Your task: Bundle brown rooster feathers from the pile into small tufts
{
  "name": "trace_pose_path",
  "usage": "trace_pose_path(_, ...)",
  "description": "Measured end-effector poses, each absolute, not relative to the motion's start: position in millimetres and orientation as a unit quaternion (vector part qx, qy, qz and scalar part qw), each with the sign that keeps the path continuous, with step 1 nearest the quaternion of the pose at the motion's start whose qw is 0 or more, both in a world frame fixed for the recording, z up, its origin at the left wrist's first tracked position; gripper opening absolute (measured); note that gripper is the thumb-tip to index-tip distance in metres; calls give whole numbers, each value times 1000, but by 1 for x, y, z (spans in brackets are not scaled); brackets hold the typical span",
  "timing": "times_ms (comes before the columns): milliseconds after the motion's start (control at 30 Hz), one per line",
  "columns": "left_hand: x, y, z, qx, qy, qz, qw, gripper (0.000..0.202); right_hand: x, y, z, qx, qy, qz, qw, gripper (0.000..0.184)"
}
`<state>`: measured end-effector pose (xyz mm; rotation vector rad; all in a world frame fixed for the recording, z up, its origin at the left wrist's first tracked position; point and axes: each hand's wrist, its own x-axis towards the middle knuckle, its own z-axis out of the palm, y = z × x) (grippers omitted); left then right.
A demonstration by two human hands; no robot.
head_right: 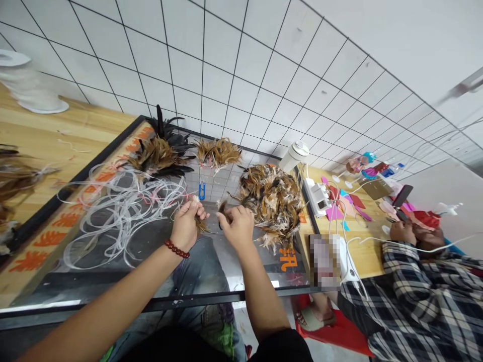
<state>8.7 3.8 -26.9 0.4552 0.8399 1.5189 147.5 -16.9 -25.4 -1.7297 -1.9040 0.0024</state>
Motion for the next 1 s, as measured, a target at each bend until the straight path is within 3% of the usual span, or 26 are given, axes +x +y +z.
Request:
trace_pose_path(100, 8, 3, -25, 194, 362, 660, 629, 26, 143, -17, -27, -641, -726, 11, 249, 19)
trace_pose_path(333, 6, 5, -20, 167, 378, 623, 664, 24, 153, -21, -8, -570, -709, 57, 410, 13)
trace_pose_path(567, -4, 4, -11, 114, 285, 519, 797, 13, 144, -29, -6, -471, -804, 99, 350, 5)
trace_pose_path(833, -8, 9, -11, 125, 247, 572, 772, 17, 164, -21, -9, -575, -751, 97, 310, 16)
trace_pose_path(933, -7, 8, -11, 139, 248, 570, 771, 19, 174, -15, -7, -635, -675, 35, 375, 20)
trace_pose_path(1000, -4, 5, -10, 172, 241, 554, 778, 20, 172, -14, -7, -622, -644, 68, 439, 21)
